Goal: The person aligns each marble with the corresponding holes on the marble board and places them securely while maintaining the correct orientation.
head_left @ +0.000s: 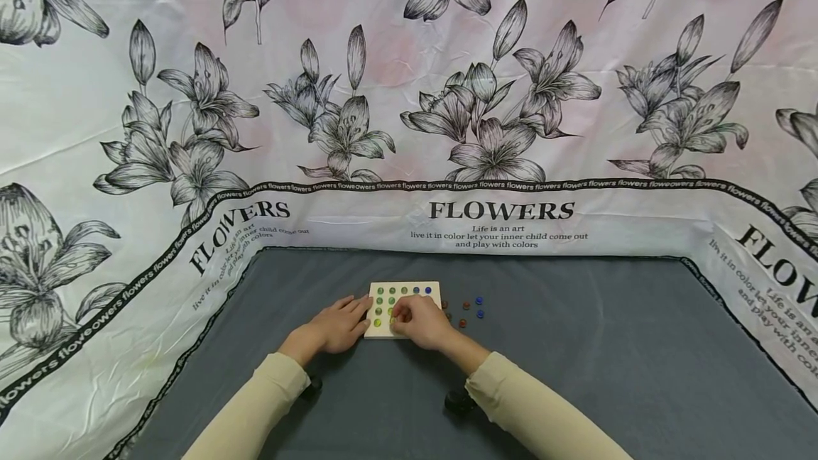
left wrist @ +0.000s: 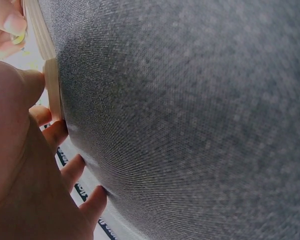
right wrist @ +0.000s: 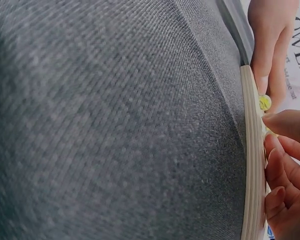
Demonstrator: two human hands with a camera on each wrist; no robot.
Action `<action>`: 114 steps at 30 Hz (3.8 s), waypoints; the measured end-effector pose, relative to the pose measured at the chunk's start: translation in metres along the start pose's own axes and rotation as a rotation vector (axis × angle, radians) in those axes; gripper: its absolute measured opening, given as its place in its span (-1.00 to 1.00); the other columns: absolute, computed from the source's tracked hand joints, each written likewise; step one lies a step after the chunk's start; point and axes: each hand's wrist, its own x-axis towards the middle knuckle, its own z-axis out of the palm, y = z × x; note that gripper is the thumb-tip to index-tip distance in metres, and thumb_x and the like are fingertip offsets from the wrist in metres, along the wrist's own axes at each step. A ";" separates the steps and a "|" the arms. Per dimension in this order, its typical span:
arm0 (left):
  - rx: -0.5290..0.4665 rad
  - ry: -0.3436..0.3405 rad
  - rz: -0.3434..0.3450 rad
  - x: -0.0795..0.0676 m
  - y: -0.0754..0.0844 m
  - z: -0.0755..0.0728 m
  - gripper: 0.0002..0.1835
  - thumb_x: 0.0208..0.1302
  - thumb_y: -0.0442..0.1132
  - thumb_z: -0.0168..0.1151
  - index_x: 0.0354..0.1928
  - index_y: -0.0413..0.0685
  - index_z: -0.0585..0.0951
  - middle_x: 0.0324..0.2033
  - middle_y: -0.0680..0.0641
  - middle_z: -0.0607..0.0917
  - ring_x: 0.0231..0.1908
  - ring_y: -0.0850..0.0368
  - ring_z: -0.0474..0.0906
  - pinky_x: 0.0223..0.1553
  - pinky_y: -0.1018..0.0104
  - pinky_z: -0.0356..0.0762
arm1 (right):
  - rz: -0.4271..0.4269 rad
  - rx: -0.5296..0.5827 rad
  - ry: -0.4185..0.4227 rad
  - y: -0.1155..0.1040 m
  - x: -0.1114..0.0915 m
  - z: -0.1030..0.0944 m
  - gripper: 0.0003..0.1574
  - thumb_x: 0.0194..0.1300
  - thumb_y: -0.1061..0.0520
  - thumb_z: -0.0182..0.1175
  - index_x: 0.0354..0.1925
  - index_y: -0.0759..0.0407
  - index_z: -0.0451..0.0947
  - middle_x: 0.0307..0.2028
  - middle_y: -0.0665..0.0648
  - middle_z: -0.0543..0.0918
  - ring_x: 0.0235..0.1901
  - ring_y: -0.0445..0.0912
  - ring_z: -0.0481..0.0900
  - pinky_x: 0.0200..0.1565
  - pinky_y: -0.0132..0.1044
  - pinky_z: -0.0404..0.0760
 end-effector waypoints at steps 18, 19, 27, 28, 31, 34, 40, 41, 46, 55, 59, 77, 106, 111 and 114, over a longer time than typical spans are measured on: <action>-0.001 0.002 -0.014 0.006 0.001 0.001 -0.39 0.68 0.01 -0.18 0.63 -0.01 0.14 0.59 -0.09 0.16 0.57 -0.18 0.02 0.48 -0.23 0.10 | 0.030 -0.062 0.021 0.002 0.003 0.002 -0.92 0.31 0.21 0.35 -0.22 0.19 0.71 -0.43 -0.02 0.66 -0.51 -0.24 0.50 -0.41 -0.31 0.53; 0.001 0.002 -0.015 0.006 0.001 0.001 -0.39 0.68 0.01 -0.18 0.63 -0.01 0.14 0.59 -0.08 0.16 0.57 -0.17 0.02 0.48 -0.23 0.10 | 0.028 -0.061 0.021 0.002 0.003 0.001 -0.92 0.31 0.21 0.35 -0.22 0.19 0.71 -0.42 -0.02 0.67 -0.51 -0.24 0.50 -0.41 -0.31 0.53; -0.002 -0.016 -0.031 0.011 0.001 0.002 -0.37 0.68 0.02 -0.19 0.64 0.01 0.09 0.60 -0.09 0.11 0.58 -0.17 -0.03 0.51 -0.22 0.04 | 0.021 -0.058 0.011 0.005 0.003 -0.001 -0.92 0.32 0.22 0.35 -0.22 0.20 0.71 -0.42 -0.02 0.67 -0.50 -0.24 0.52 -0.40 -0.31 0.54; -0.004 -0.014 -0.032 0.012 0.001 0.004 -0.37 0.68 0.03 -0.20 0.64 0.01 0.08 0.60 -0.09 0.11 0.58 -0.18 -0.03 0.51 -0.22 0.03 | 0.021 -0.059 0.010 0.005 0.003 -0.001 -0.93 0.32 0.22 0.35 -0.22 0.20 0.71 -0.41 -0.02 0.67 -0.49 -0.24 0.52 -0.40 -0.32 0.54; -0.006 -0.005 -0.031 0.013 0.001 0.006 -0.37 0.68 0.04 -0.22 0.65 0.01 0.08 0.60 -0.09 0.11 0.58 -0.18 -0.03 0.51 -0.23 0.03 | 0.022 -0.061 0.008 0.007 0.003 -0.001 -0.92 0.32 0.21 0.35 -0.21 0.19 0.72 -0.40 -0.01 0.68 -0.48 -0.24 0.54 -0.38 -0.31 0.55; 0.000 0.005 -0.031 0.014 0.000 0.007 -0.37 0.68 0.05 -0.22 0.64 0.01 0.08 0.60 -0.08 0.11 0.58 -0.18 -0.02 0.51 -0.23 0.04 | 0.013 -0.054 0.010 0.008 0.002 -0.002 -0.89 0.31 0.21 0.35 -0.18 0.20 0.72 -0.38 0.00 0.70 -0.45 -0.22 0.56 -0.35 -0.30 0.57; 0.017 -0.010 -0.034 0.013 0.003 0.001 -0.37 0.68 0.01 -0.18 0.64 -0.02 0.09 0.60 -0.09 0.11 0.58 -0.18 -0.01 0.51 -0.21 0.06 | -0.043 -0.037 -0.007 0.008 -0.005 -0.007 -0.78 0.32 0.23 0.36 -0.08 0.28 0.68 -0.34 0.05 0.70 -0.41 -0.17 0.60 -0.31 -0.28 0.60; 0.015 -0.011 -0.032 0.013 0.003 0.000 -0.37 0.68 0.00 -0.18 0.64 -0.04 0.10 0.60 -0.09 0.12 0.57 -0.18 -0.01 0.51 -0.21 0.07 | -0.051 -0.036 -0.015 0.008 -0.006 -0.008 -0.78 0.33 0.23 0.36 -0.06 0.28 0.68 -0.34 0.05 0.70 -0.40 -0.17 0.60 -0.31 -0.28 0.60; 0.026 -0.011 -0.031 0.009 0.003 -0.003 -0.38 0.69 0.00 -0.19 0.63 -0.05 0.10 0.60 -0.09 0.13 0.57 -0.18 0.00 0.51 -0.19 0.08 | -0.085 -0.043 -0.044 0.004 -0.015 -0.014 -0.76 0.33 0.22 0.38 -0.05 0.28 0.67 -0.30 0.07 0.68 -0.38 -0.14 0.59 -0.29 -0.26 0.60; 0.017 -0.015 -0.018 0.008 0.004 -0.003 -0.38 0.68 0.00 -0.19 0.64 -0.05 0.10 0.60 -0.09 0.12 0.57 -0.19 -0.01 0.51 -0.19 0.08 | -0.099 -0.116 -0.100 -0.001 -0.039 -0.029 -0.68 0.34 0.11 0.42 0.02 0.18 0.67 -0.13 0.08 0.69 -0.26 -0.13 0.61 -0.23 -0.26 0.63; 0.020 -0.017 -0.012 0.008 0.004 -0.002 -0.37 0.69 0.00 -0.20 0.64 -0.04 0.09 0.60 -0.08 0.11 0.58 -0.18 -0.02 0.51 -0.19 0.07 | -0.108 -0.150 -0.103 -0.001 -0.050 -0.037 -0.68 0.35 0.09 0.40 0.04 0.14 0.66 -0.08 0.06 0.68 -0.20 -0.10 0.62 -0.18 -0.22 0.64; 0.020 -0.016 0.003 0.006 0.005 -0.004 -0.38 0.69 -0.03 -0.20 0.64 -0.08 0.08 0.61 -0.11 0.09 0.58 -0.18 -0.03 0.51 -0.17 0.06 | -0.091 -0.162 -0.070 0.013 -0.084 -0.079 -0.70 0.32 0.12 0.42 0.00 0.10 0.67 -0.09 0.05 0.67 -0.17 -0.02 0.62 -0.19 -0.20 0.62; -0.002 -0.009 -0.010 0.007 0.005 -0.005 -0.38 0.68 -0.02 -0.18 0.63 -0.06 0.11 0.60 -0.11 0.12 0.57 -0.19 -0.01 0.49 -0.23 0.08 | -0.042 -0.157 0.107 0.068 -0.087 -0.132 -0.72 0.33 0.26 0.38 0.00 0.28 0.66 -0.10 0.20 0.68 -0.18 0.07 0.61 -0.14 0.08 0.64; -0.007 -0.013 -0.004 0.006 0.006 -0.007 -0.38 0.68 -0.03 -0.17 0.63 -0.09 0.11 0.59 -0.13 0.13 0.57 -0.21 -0.01 0.49 -0.22 0.08 | -0.039 -0.165 0.126 0.081 -0.082 -0.136 -0.72 0.33 0.26 0.38 0.00 0.32 0.66 -0.09 0.21 0.69 -0.20 0.07 0.63 -0.16 0.02 0.65; 0.001 -0.020 -0.009 0.006 0.006 -0.006 -0.38 0.69 -0.02 -0.19 0.63 -0.06 0.10 0.60 -0.10 0.12 0.58 -0.19 -0.01 0.51 -0.19 0.07 | -0.020 -0.165 0.125 0.089 -0.079 -0.138 -0.72 0.34 0.26 0.37 0.00 0.31 0.65 -0.10 0.20 0.69 -0.21 0.02 0.63 -0.17 -0.04 0.65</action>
